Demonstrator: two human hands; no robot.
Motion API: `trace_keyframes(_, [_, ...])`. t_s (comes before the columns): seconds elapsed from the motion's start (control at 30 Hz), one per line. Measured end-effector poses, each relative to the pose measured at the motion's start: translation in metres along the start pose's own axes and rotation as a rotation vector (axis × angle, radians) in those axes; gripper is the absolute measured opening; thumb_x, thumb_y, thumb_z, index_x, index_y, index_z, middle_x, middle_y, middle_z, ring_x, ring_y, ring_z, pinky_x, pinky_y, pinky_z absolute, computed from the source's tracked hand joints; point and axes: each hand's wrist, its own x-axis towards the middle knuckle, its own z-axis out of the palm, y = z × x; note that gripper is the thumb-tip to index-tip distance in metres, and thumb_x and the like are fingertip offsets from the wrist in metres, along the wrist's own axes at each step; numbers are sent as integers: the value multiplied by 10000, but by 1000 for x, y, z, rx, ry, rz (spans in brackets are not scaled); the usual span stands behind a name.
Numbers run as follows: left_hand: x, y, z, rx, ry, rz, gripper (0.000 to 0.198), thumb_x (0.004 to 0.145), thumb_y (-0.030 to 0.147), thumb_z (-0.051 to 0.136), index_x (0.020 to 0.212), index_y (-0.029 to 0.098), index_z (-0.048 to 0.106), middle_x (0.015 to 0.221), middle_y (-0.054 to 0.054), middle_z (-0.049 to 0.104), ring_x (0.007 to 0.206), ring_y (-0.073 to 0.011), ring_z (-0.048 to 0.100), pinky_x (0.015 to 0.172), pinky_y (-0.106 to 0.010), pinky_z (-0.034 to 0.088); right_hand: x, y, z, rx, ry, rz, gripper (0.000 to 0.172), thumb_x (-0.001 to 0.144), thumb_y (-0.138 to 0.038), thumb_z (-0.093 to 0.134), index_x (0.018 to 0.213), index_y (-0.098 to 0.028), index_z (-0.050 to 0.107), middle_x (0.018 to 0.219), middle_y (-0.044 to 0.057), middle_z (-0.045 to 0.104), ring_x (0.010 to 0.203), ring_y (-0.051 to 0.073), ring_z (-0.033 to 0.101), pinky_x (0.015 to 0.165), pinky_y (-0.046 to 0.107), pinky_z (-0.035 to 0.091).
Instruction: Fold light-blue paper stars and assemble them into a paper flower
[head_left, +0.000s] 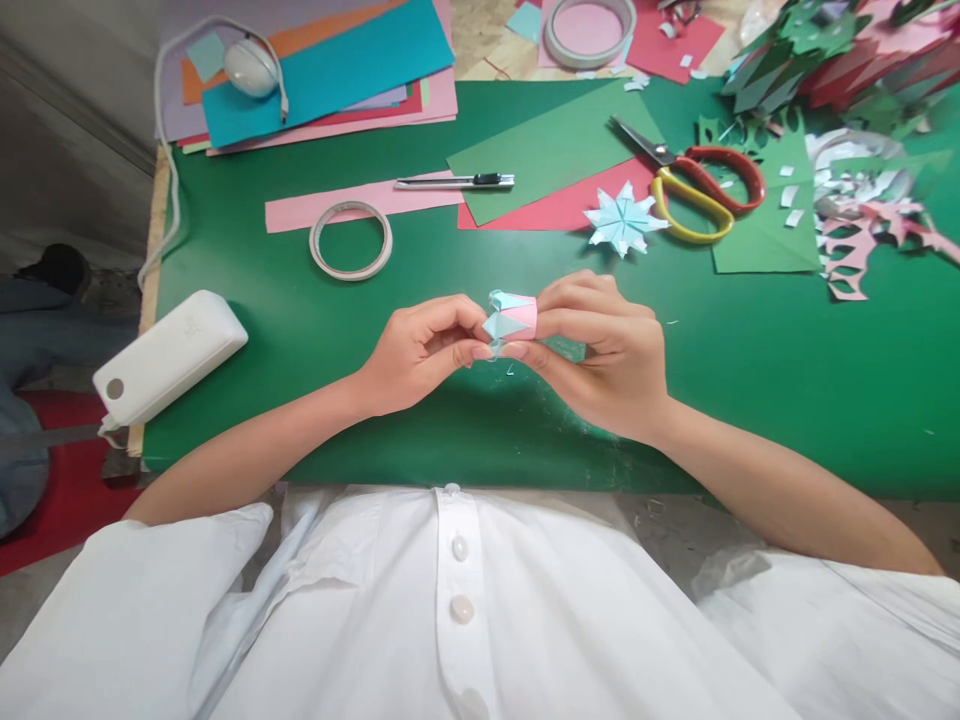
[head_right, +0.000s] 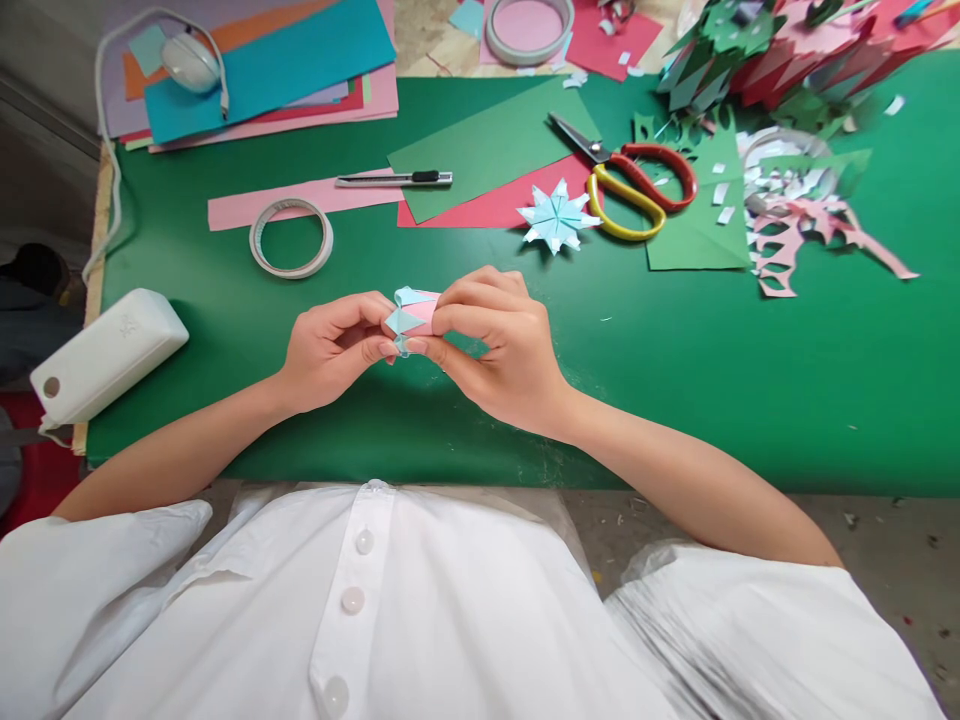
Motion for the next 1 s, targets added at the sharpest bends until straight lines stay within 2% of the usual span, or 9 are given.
trace_keyframes(0.2, [0,0,0,-37,0,-51,139,902,285,665,827,172,633,769,-6,591,645,-73,571,576,-176,515,-1,0,0,-133,-23,-8,342,947,-498,585,759,-225,671,717,18,651,760,176,620,724,353,433])
trace_keyframes(0.37, [0,3,1,-69,-13,-100,188,903,345,664,836,172,627,758,-6,585,638,-77,555,567,-183,504,-1,0,0,-221,-46,-41,372,1008,-460,473,796,-218,660,729,31,637,794,180,618,751,356,415])
trace_keyframes(0.53, [1,7,-1,-99,-83,-102,274,977,400,532,847,175,617,763,-25,619,664,-98,600,612,-215,523,-2,-1,0,-120,-45,-65,371,1025,-415,420,794,-215,631,763,40,638,816,184,597,760,370,389])
trace_keyframes(0.8, [-1,7,2,28,-87,-87,255,971,391,541,842,181,603,766,-25,623,681,-108,586,623,-225,496,-6,-13,5,-121,20,142,430,968,-515,509,657,-226,576,655,20,606,746,186,538,770,393,367])
trace_keyframes(1.0, [-1,7,2,16,-119,-88,279,984,398,513,837,181,607,758,-24,618,675,-106,583,638,-228,501,-6,-18,6,-60,5,196,411,975,-480,502,651,-230,549,596,3,559,686,174,499,755,388,376])
